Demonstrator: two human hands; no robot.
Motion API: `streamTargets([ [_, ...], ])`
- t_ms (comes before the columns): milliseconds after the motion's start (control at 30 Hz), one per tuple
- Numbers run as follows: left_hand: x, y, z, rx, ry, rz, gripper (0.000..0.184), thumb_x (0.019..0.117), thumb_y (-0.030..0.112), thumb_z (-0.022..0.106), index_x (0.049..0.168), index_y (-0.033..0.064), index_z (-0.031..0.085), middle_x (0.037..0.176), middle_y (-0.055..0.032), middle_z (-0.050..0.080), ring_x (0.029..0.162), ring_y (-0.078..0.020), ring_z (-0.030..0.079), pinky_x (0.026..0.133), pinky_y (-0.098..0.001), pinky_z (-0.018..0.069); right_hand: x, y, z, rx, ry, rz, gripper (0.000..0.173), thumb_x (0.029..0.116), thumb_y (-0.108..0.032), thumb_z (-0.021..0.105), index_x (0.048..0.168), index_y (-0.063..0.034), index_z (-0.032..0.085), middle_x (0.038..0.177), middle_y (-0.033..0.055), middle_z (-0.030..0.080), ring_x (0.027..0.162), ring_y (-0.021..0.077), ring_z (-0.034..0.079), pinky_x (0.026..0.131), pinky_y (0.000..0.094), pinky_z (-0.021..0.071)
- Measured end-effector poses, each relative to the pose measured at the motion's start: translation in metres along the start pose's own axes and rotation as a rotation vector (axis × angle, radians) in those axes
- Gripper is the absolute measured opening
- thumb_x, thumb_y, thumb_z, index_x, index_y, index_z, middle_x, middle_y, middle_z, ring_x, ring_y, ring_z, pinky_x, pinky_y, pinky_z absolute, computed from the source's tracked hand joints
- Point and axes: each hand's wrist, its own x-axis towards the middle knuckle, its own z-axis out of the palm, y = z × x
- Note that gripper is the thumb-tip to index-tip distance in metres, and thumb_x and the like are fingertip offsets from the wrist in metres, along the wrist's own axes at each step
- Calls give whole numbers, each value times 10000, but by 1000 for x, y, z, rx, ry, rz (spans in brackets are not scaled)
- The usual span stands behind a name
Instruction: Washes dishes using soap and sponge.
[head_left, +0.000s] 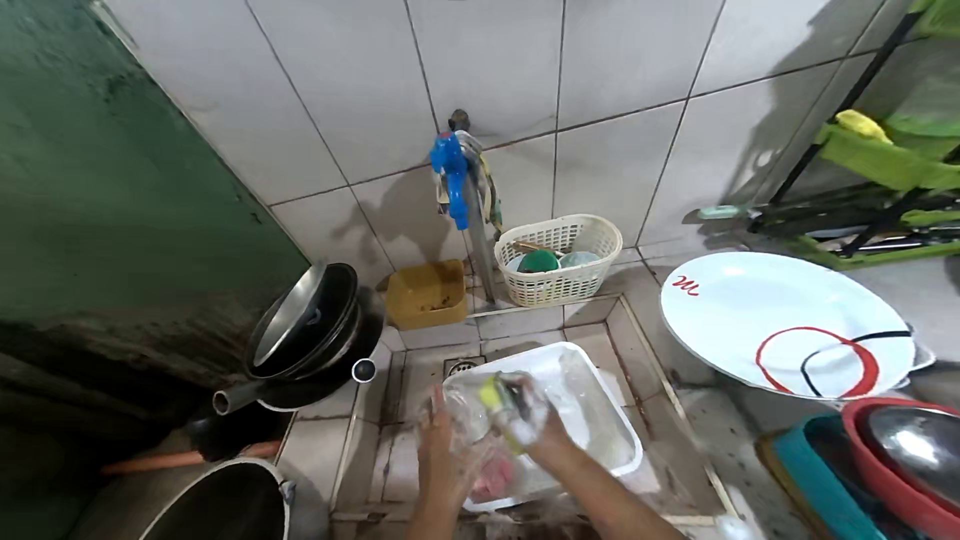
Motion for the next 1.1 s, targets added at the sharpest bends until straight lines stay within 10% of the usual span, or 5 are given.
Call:
streamTargets([
  [333,-3,1,4,-15,-136,16,1176,725,530,847,1613,52,241,1579,-271,355,1428,-414,409,1119,-514,426,60,26,-37,-204,-24,490,386,1047,-265,585,1345,-24,632,1314,214,651,1226,356,618,1062,559,460],
  [500,1,52,1,183,-261,93,1159,746,601,817,1600,39,269,1593,-252,342,1453,-412,371,1154,-540,370,19,-49,-36,-105,18,46,390,931,-144,724,1302,-40,660,1216,104,702,1069,170,683,958,388,564],
  [633,1,62,8,114,-309,156,1224,742,583,839,1634,77,171,1679,-196,184,1527,-346,262,1208,-485,309,20,-61,-67,-534,-11,-74,439,920,-177,751,1334,-57,664,1328,163,665,1233,328,635,1044,546,506],
  [867,7,53,45,-116,-226,213,1088,776,425,866,1604,68,257,1567,-230,382,1396,-337,470,1126,-464,437,19,-38,-80,-956,148,-225,336,903,-165,748,1215,-40,730,1218,197,705,1131,374,680,938,553,561],
  [1100,9,36,51,-240,-152,366,1012,763,249,878,1589,72,321,1554,-211,418,1360,-320,507,1098,-496,451,-9,-40,-67,-589,13,-377,350,809,-356,796,1022,-80,777,1286,147,691,1234,309,635,1043,545,508],
])
